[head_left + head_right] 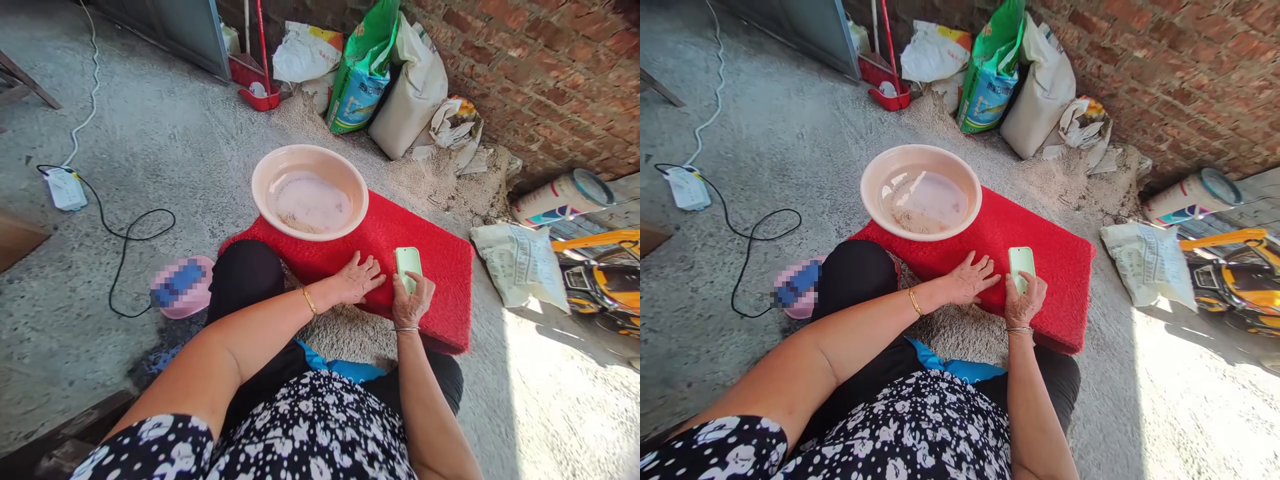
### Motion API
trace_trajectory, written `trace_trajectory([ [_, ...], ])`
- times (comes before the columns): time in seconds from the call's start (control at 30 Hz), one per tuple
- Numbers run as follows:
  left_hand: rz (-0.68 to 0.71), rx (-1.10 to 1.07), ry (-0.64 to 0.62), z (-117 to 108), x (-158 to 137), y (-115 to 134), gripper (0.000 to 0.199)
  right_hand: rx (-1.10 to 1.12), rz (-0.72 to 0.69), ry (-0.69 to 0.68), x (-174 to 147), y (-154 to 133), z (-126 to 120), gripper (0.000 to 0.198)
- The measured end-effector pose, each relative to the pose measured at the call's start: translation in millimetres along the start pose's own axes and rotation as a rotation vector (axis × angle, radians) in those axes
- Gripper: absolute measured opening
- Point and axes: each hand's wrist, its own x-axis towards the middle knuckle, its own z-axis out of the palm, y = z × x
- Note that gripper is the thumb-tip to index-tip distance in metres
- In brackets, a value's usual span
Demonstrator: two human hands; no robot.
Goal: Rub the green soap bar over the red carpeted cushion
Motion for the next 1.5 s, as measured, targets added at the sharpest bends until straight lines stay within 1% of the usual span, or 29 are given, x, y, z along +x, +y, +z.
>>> trace_trajectory([
  [0.13, -0.002, 0.014, 0.007, 3.2, 0.0, 1.6, 0.076, -0.081, -0.029, -0.152, 2.5, -2.2, 1.0, 0.046],
  [0.2, -0.002, 0.015, 0.008, 3.5, 0.0, 2.3, 0.075, -0.092, -0.015, -0.176, 3.8, -2.5, 1.7, 0.047],
  [0.3, -0.001, 0.01, -0.005, 2.3, -0.2, 2.6, 0.075, -0.092, 0.007, -0.17, 4.4, -1.9, 2.0, 0.047],
  [0.43, 0.0, 0.005, -0.027, 0.4, -1.1, 2.5, 0.075, -0.115, 0.102, -0.102, 4.0, -0.6, 1.9, 0.05],
  [0.5, -0.004, 0.003, -0.022, 0.1, -1.4, 2.6, 0.075, -0.111, 0.116, -0.078, 4.0, 0.5, 2.2, 0.051],
  [0.67, -0.012, -0.001, -0.029, -2.3, -1.2, 3.5, 0.075, -0.071, -0.005, -0.112, 3.2, 2.6, 2.4, 0.048],
  [0.73, -0.015, -0.005, -0.034, -4.2, -1.1, 3.8, 0.076, -0.079, -0.025, -0.121, 3.0, 2.0, 2.4, 0.047],
  [0.87, -0.011, -0.012, -0.042, -5.4, -1.3, 3.8, 0.076, -0.105, -0.022, -0.122, 2.9, 0.6, 2.5, 0.045],
  [1.33, -0.005, 0.027, 0.007, 7.1, -1.0, 4.7, 0.075, -0.138, -0.032, -0.141, 1.3, 1.0, 3.3, 0.041],
  [1.5, -0.013, 0.036, 0.011, 7.3, -0.9, 6.0, 0.076, -0.144, -0.024, -0.147, 1.4, -0.6, 2.8, 0.042],
])
